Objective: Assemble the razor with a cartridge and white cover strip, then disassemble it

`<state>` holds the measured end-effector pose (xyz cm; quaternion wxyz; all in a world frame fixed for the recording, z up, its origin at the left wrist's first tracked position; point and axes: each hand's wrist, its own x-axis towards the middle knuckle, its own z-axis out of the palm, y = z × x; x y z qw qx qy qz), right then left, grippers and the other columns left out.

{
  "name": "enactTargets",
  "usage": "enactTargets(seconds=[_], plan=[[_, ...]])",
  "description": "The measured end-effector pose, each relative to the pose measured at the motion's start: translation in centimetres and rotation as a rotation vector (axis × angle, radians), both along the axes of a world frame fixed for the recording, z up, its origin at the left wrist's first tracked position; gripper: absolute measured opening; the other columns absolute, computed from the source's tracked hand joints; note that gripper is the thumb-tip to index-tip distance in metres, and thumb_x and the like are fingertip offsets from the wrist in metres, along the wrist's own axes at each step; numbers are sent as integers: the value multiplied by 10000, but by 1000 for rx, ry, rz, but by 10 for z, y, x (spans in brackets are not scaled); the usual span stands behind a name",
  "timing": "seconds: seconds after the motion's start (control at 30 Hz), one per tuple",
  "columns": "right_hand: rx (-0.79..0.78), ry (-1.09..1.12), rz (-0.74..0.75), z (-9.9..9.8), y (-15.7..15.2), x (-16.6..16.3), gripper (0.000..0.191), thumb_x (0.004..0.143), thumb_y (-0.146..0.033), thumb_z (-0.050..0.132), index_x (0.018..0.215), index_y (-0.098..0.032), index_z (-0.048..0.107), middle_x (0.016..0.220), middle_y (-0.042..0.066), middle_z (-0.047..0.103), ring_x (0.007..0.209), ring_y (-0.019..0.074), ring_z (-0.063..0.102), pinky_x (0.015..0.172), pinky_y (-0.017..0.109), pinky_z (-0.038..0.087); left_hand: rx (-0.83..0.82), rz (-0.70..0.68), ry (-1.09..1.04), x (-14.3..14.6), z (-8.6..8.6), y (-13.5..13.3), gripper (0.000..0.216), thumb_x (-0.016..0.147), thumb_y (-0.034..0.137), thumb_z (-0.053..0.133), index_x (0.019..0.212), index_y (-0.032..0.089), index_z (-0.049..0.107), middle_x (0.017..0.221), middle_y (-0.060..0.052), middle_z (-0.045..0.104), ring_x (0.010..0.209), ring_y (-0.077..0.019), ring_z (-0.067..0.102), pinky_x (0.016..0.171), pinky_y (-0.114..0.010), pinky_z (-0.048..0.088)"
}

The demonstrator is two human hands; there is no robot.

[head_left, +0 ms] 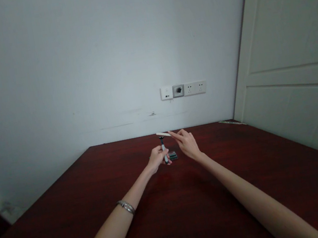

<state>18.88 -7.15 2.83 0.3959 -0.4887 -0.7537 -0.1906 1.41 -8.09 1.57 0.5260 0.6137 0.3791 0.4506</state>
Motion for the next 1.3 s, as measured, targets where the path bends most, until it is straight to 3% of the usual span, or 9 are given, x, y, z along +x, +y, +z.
enactTargets(seconds=[0.27, 0.53, 0.73, 1.0, 1.3], plan=[[-26, -23, -46, -9, 7, 16, 414, 900, -204, 412, 1281, -359, 458, 848, 42, 519, 760, 154, 440, 697, 279, 267, -25, 56, -35, -6, 1, 2, 152, 793, 267, 535, 796, 148, 441, 552, 26, 545, 415, -142, 585, 388, -264, 494], [-11, -29, 1, -6, 5, 7, 418, 898, -214, 412, 1284, -370, 451, 867, 41, 517, 764, 154, 435, 697, 280, 260, -5, 70, 1, -2, 2, 4, 78, 807, 192, 500, 795, 154, 432, 545, 39, 524, 395, -135, 572, 364, -256, 483], [-23, -6, -30, -14, 10, 21, 401, 897, -227, 422, 1272, -362, 466, 845, 29, 513, 765, 149, 448, 688, 276, 262, 16, 89, -4, -8, 5, 3, 101, 811, 221, 502, 788, 159, 425, 549, 47, 520, 393, -121, 567, 374, -248, 488], [12, -61, 25, -5, 5, 5, 414, 904, -218, 401, 1290, -363, 443, 868, 38, 510, 779, 153, 438, 699, 277, 269, 43, 20, 39, -3, 0, 2, 169, 795, 280, 533, 787, 158, 416, 526, 51, 516, 370, -118, 557, 356, -223, 470], [21, -57, 15, -8, 7, 21, 396, 902, -226, 407, 1275, -342, 468, 861, 43, 507, 774, 153, 438, 707, 281, 276, 64, 35, 57, -6, -3, 3, 171, 803, 276, 523, 759, 160, 405, 532, 47, 511, 366, -124, 555, 353, -239, 467]])
